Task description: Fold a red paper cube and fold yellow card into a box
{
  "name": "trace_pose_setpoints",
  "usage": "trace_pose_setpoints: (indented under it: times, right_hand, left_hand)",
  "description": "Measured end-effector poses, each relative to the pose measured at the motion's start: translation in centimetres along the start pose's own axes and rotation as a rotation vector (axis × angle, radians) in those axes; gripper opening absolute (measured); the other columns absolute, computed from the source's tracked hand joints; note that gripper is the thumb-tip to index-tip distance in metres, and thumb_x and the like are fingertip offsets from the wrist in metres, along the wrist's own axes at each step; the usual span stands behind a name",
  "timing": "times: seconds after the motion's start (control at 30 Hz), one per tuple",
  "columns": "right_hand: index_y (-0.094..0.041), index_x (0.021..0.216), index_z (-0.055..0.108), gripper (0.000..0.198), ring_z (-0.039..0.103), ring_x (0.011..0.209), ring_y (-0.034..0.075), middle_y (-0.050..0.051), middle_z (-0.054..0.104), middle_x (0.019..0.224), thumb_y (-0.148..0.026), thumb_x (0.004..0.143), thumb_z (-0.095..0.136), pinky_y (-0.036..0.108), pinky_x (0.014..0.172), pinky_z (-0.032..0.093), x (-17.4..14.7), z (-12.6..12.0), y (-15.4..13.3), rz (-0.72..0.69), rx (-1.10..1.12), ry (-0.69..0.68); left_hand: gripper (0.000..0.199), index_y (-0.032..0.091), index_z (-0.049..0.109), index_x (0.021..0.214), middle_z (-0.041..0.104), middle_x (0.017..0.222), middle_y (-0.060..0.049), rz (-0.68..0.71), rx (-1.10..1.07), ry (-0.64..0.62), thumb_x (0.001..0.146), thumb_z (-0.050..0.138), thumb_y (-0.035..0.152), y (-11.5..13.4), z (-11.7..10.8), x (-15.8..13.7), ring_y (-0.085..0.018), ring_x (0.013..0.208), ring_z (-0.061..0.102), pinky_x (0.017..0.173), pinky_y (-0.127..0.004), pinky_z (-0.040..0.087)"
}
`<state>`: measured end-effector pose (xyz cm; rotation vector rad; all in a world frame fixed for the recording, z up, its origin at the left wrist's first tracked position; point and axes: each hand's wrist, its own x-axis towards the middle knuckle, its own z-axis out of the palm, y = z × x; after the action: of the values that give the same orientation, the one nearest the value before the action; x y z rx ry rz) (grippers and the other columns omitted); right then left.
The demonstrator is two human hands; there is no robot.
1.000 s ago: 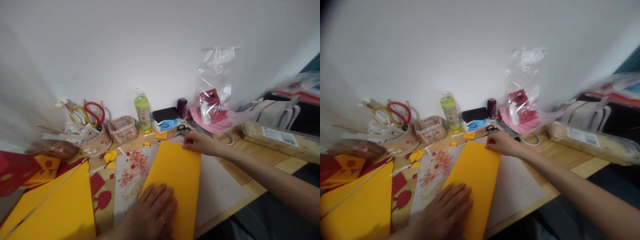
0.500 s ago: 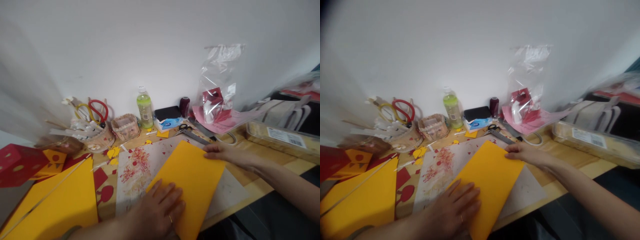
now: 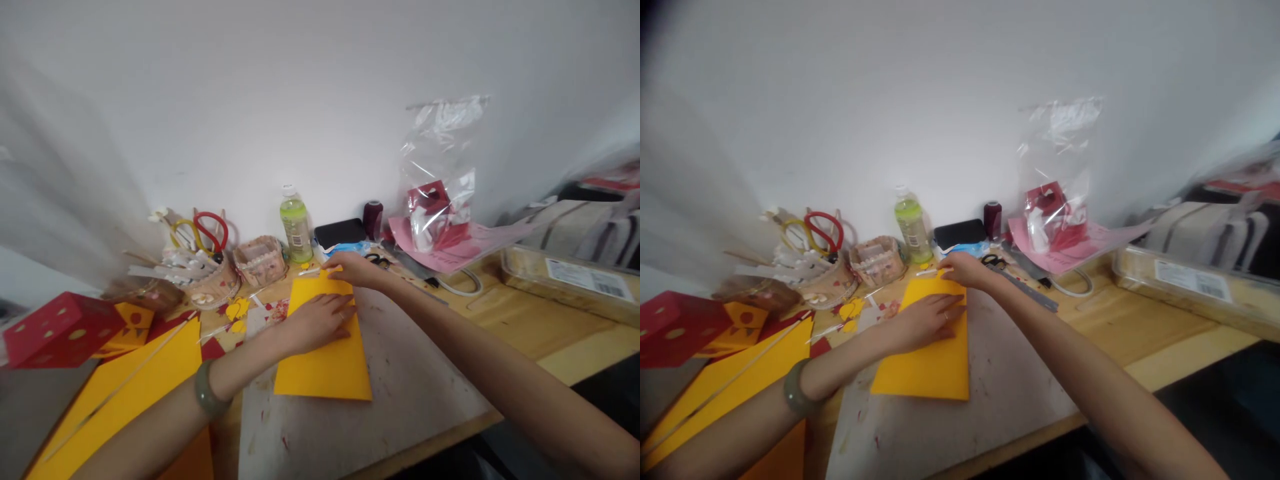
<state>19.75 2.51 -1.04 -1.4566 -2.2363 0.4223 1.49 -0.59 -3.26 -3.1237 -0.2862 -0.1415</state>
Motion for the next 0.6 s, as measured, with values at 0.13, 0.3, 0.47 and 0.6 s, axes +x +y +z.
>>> trace_pose_setpoints:
  times: [0.13,0.3,0.47,0.6]
  right_hand:
    - [-0.016,0.103,0.061,0.025,0.06,0.094,0.017,0.006,0.062,0.106,-0.035,0.09,0.051,0.039,0.083,0.049,-2.2,-1.0,0.4,0.124,0.054,0.152]
    - [-0.02,0.097,0.067,0.032,0.064,0.09,0.019,0.005,0.07,0.097,-0.039,0.09,0.042,0.033,0.08,0.05,-7.4,-4.2,1.9,0.267,0.076,0.277]
    - [-0.019,0.094,0.068,0.035,0.066,0.08,0.021,0.006,0.071,0.092,-0.041,0.086,0.042,0.032,0.07,0.051,-11.9,-5.8,4.3,0.414,-0.037,0.336]
    - [-0.019,0.093,0.067,0.036,0.065,0.078,0.02,0.005,0.071,0.09,-0.041,0.087,0.04,0.03,0.066,0.05,-13.8,-5.5,4.9,0.454,-0.167,0.302]
  left_hand:
    - [0.045,0.016,0.046,0.131,0.048,0.137,-0.007,-0.001,-0.051,-0.023,0.094,0.046,0.04,-1.1,0.6,-0.3,-0.022,0.124,0.045,0.106,-0.033,0.035]
    - [0.04,0.016,0.048,0.13,0.056,0.126,-0.007,-0.065,-0.085,-0.006,0.096,0.04,0.036,-1.5,1.1,0.5,-0.022,0.115,0.049,0.099,-0.033,0.041]
    - [0.04,0.015,0.049,0.131,0.052,0.129,-0.012,-0.055,-0.073,0.004,0.095,0.042,0.032,-0.4,1.4,0.5,-0.026,0.12,0.045,0.103,-0.04,0.037]
    - [0.036,0.024,0.053,0.127,0.048,0.136,-0.007,0.056,-0.124,-0.005,0.096,0.041,0.037,0.1,0.9,-0.2,-0.022,0.127,0.041,0.107,-0.035,0.033]
